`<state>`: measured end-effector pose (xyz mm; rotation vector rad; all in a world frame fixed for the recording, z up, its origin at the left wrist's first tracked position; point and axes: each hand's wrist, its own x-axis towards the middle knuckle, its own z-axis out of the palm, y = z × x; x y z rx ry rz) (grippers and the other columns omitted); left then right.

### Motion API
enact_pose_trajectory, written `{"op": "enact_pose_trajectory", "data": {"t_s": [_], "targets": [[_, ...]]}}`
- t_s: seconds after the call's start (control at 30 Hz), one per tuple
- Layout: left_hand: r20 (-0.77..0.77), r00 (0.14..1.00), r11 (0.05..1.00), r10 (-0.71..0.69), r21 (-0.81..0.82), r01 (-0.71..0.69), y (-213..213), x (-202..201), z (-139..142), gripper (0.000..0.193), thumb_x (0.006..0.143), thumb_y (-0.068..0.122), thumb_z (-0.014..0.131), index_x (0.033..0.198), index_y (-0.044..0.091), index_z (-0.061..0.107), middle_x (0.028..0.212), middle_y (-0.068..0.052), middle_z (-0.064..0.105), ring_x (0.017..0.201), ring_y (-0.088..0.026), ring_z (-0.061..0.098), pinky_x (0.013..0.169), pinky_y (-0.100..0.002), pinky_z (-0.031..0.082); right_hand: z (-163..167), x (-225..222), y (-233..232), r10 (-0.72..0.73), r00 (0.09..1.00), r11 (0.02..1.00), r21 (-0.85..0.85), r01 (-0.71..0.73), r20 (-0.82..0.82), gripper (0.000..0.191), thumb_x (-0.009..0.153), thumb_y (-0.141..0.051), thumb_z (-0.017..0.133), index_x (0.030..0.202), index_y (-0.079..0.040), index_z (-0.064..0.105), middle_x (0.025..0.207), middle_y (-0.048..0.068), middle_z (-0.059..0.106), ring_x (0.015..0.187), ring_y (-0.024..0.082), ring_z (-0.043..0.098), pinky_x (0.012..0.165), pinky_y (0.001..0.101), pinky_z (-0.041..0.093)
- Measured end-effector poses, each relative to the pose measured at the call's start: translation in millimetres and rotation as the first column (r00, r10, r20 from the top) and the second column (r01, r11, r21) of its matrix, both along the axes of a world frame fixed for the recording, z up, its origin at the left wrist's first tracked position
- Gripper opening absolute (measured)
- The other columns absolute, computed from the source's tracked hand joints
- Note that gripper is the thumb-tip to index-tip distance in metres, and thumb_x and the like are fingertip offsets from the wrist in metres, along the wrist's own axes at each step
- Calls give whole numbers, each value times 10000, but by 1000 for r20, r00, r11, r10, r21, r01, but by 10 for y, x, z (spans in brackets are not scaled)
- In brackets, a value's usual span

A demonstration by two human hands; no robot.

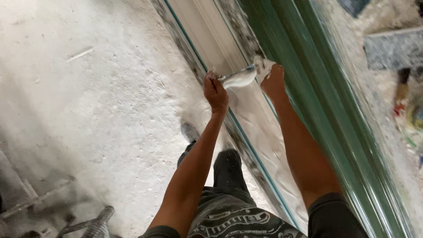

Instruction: The person stuffs white fiberglass strands into a long green plastic mold, then presses and smooths a cement slurry over the strands by hand. They mix more slurry in a plastic bowl, pour it along the mold, and spread and wipe the surface to coat the molding.

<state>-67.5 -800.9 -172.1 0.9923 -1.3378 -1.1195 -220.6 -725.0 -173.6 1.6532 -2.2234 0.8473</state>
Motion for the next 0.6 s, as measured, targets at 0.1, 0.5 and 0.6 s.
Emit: {"op": "enact_pose_trajectory", "data": {"t_s": [0.1, 0.5, 0.6], "targets": [[3, 1000, 992, 1, 129, -1, 711, 71, -51, 239, 1076, 61, 459, 1270, 11, 588, 1033, -63, 631, 942, -170, 601, 944, -294, 503, 152, 100, 640, 10, 987, 994, 102, -27, 163, 141, 1000, -76, 572, 887, 6, 584, 776, 211, 565, 706, 419, 574, 606, 490, 415], [-87, 996, 989, 14, 149, -1, 3763, 468, -227, 214, 1094, 60, 482, 1277, 0, 576, 1087, -66, 592, 955, -153, 577, 854, -255, 488, 165, 438, 3597, -133, 930, 974, 216, 60, 342, 370, 1036, -157, 635, 717, 16, 563, 634, 224, 513, 562, 395, 510, 514, 484, 367], [14, 999, 995, 30, 98, -31, 4513, 593, -198, 215, 1088, 65, 493, 1275, 5, 579, 1047, -67, 635, 921, -151, 607, 855, -261, 517, 266, 623, 4315, -165, 943, 946, 317, 68, 290, 398, 1061, -211, 648, 729, 4, 606, 609, 213, 517, 515, 367, 494, 475, 460, 363]]}}
